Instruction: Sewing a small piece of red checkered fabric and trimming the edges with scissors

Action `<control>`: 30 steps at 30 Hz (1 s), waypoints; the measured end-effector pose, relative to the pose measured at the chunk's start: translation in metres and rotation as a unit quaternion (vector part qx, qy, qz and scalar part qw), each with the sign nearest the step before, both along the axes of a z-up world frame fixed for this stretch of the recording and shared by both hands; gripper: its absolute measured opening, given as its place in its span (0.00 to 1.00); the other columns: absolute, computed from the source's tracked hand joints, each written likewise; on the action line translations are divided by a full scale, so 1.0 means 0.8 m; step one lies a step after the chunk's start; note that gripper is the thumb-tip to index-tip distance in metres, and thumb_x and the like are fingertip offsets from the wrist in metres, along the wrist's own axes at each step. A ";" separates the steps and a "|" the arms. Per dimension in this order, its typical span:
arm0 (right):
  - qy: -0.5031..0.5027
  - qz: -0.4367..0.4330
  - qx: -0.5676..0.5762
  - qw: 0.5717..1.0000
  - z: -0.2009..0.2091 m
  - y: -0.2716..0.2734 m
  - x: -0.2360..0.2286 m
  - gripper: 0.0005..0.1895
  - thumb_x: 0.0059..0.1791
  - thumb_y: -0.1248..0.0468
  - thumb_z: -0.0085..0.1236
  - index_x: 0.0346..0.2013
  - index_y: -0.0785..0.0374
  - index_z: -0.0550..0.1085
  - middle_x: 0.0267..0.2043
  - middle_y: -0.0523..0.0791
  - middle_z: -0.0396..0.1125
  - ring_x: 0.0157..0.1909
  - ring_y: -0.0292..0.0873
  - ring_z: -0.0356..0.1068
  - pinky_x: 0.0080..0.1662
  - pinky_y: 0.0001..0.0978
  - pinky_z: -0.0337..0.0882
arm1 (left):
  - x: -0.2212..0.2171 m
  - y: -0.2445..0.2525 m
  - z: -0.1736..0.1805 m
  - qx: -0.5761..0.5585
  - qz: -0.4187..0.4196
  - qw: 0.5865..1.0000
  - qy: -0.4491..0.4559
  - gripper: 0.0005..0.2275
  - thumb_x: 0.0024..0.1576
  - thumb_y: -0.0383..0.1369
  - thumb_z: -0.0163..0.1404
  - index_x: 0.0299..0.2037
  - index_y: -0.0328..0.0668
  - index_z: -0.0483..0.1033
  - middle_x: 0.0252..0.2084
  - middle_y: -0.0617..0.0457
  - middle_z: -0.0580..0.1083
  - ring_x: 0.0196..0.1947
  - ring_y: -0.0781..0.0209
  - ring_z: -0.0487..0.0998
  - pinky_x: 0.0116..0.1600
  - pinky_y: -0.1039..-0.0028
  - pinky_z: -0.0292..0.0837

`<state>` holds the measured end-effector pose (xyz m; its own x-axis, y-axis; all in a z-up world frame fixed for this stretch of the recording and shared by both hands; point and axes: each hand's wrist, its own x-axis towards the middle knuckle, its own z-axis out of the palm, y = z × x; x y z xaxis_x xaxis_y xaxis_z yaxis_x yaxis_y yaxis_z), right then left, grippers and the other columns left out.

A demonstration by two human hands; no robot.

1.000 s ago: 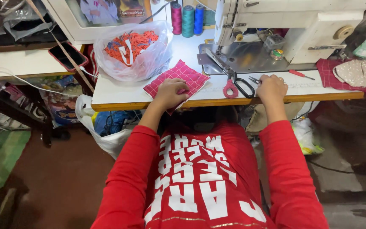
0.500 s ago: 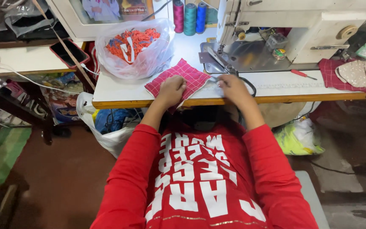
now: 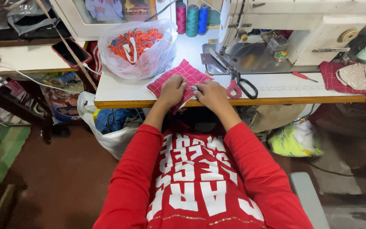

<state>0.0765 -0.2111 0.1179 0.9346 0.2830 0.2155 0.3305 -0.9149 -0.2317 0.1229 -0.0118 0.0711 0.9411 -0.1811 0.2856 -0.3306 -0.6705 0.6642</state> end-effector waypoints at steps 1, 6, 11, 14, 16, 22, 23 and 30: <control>-0.003 0.000 -0.002 1.000 -0.003 0.002 0.003 0.20 0.51 0.45 0.52 0.56 0.42 0.77 0.47 0.44 0.71 0.54 0.55 0.72 0.53 0.51 0.73 | -0.001 -0.001 0.001 -0.001 0.002 1.000 0.003 0.08 0.63 0.44 0.45 0.41 0.55 0.74 0.46 0.51 0.74 0.55 0.46 0.74 0.60 0.53 0.65; -0.020 -0.004 -0.017 1.000 -0.007 0.011 0.007 0.19 0.51 0.45 0.52 0.55 0.38 0.78 0.47 0.41 0.71 0.53 0.53 0.72 0.52 0.49 0.74 | -0.006 -0.003 0.006 -0.002 0.011 1.000 0.002 0.08 0.63 0.43 0.45 0.40 0.55 0.74 0.45 0.52 0.74 0.55 0.47 0.74 0.60 0.54 0.64; -0.062 -0.002 -0.019 0.998 -0.018 0.015 0.011 0.15 0.51 0.47 0.52 0.49 0.41 0.80 0.43 0.42 0.72 0.48 0.55 0.74 0.48 0.50 0.75 | -0.005 -0.004 0.005 0.006 0.012 1.000 0.001 0.08 0.63 0.43 0.45 0.41 0.54 0.74 0.45 0.51 0.74 0.55 0.46 0.74 0.60 0.53 0.63; -0.071 0.000 -0.026 0.997 -0.019 0.017 0.010 0.14 0.51 0.48 0.52 0.46 0.41 0.80 0.42 0.42 0.72 0.46 0.54 0.75 0.47 0.49 0.76 | -0.005 -0.005 0.005 0.018 0.016 1.000 0.003 0.08 0.63 0.43 0.45 0.41 0.55 0.74 0.46 0.51 0.73 0.56 0.47 0.74 0.61 0.54 0.63; -0.080 -0.006 -0.027 0.996 -0.018 0.018 0.007 0.13 0.51 0.47 0.51 0.43 0.42 0.80 0.40 0.42 0.72 0.45 0.54 0.75 0.45 0.49 0.76 | -0.005 -0.006 0.006 0.016 0.016 1.000 0.012 0.09 0.63 0.44 0.45 0.41 0.55 0.74 0.46 0.52 0.73 0.56 0.48 0.73 0.61 0.54 0.63; -0.089 -0.010 -0.022 0.996 -0.024 0.021 0.010 0.14 0.50 0.48 0.51 0.41 0.46 0.80 0.39 0.43 0.71 0.44 0.55 0.75 0.45 0.48 0.76 | 0.000 -0.005 0.004 0.004 0.012 1.000 0.027 0.09 0.63 0.45 0.45 0.40 0.56 0.75 0.46 0.53 0.74 0.56 0.48 0.74 0.62 0.55 0.63; -0.089 -0.009 -0.021 0.996 -0.024 0.022 0.011 0.14 0.50 0.48 0.51 0.41 0.46 0.80 0.39 0.43 0.71 0.44 0.55 0.75 0.45 0.48 0.76 | -0.001 -0.005 0.006 0.004 0.012 1.000 0.028 0.09 0.63 0.45 0.45 0.40 0.56 0.75 0.46 0.53 0.74 0.56 0.48 0.74 0.62 0.55 0.63; -0.089 -0.009 -0.017 0.996 -0.021 0.021 0.007 0.13 0.51 0.48 0.51 0.39 0.46 0.80 0.40 0.43 0.72 0.45 0.54 0.75 0.46 0.48 0.76 | 0.021 0.014 0.004 -0.175 0.012 0.982 0.073 0.08 0.61 0.43 0.46 0.41 0.53 0.75 0.42 0.52 0.76 0.48 0.53 0.78 0.53 0.62 0.73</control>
<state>0.0817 -0.1939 0.1009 0.8874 0.2771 0.3685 0.3477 -0.9271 -0.1401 0.1401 -0.0002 0.0745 0.9796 -0.0727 0.1874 -0.2008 -0.3993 0.8946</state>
